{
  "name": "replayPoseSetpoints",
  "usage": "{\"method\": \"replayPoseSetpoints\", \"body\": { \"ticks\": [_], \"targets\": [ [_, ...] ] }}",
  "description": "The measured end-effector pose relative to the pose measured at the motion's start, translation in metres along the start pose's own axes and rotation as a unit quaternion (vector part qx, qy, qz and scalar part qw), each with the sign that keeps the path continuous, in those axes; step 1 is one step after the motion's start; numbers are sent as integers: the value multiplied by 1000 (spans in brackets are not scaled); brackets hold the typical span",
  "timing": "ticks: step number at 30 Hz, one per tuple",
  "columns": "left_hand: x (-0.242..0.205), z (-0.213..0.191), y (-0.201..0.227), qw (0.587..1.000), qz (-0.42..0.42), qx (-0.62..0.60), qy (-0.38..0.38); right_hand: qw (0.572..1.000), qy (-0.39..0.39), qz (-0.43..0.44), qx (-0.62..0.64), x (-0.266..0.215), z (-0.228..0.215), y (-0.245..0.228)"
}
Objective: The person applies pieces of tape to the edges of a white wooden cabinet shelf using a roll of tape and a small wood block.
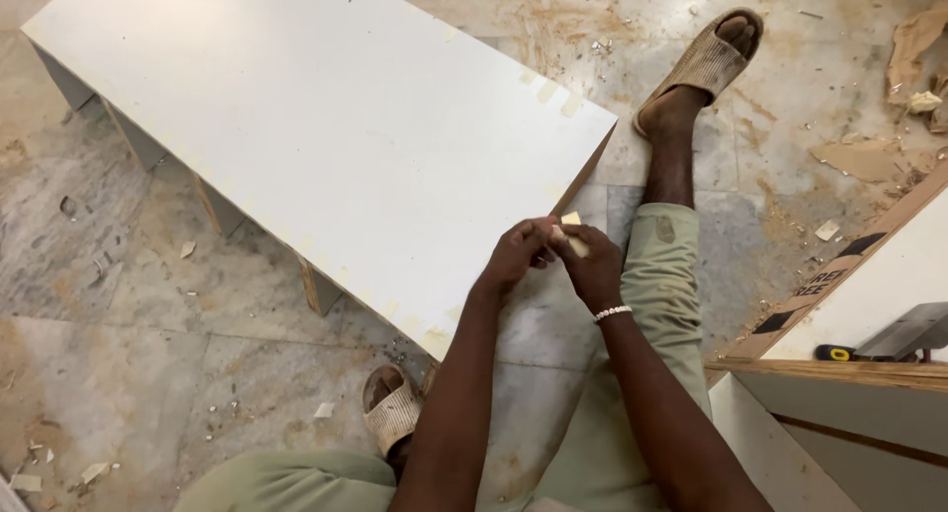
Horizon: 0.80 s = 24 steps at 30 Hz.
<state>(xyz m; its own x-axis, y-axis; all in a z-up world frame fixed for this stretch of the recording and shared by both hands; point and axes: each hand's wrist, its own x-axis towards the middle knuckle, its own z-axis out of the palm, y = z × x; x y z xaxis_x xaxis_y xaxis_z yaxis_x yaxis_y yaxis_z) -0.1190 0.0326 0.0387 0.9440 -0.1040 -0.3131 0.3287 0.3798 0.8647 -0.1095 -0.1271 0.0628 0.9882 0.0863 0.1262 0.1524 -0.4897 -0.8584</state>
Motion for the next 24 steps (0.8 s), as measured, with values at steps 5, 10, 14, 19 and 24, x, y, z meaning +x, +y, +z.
{"method": "replayPoseSetpoints", "body": {
  "ticks": [5,10,14,19,24],
  "targets": [
    [11,9,-4,992,6,65,104,984,-41,-134,-109,0,-4,-5],
    [7,12,-11,982,-42,-17,182,977,-14,-160,-139,-17,-6,-19],
    [-5,15,0,990,-80,18,114,979,-23,-129,-156,-13,-18,-20],
    [-20,26,5,994,-86,71,12,984,-18,-82,-156,-15,-29,-9],
    [-23,28,9,994,-95,43,35,978,-60,-80,-182,-17,-34,-12]
  ]
}}
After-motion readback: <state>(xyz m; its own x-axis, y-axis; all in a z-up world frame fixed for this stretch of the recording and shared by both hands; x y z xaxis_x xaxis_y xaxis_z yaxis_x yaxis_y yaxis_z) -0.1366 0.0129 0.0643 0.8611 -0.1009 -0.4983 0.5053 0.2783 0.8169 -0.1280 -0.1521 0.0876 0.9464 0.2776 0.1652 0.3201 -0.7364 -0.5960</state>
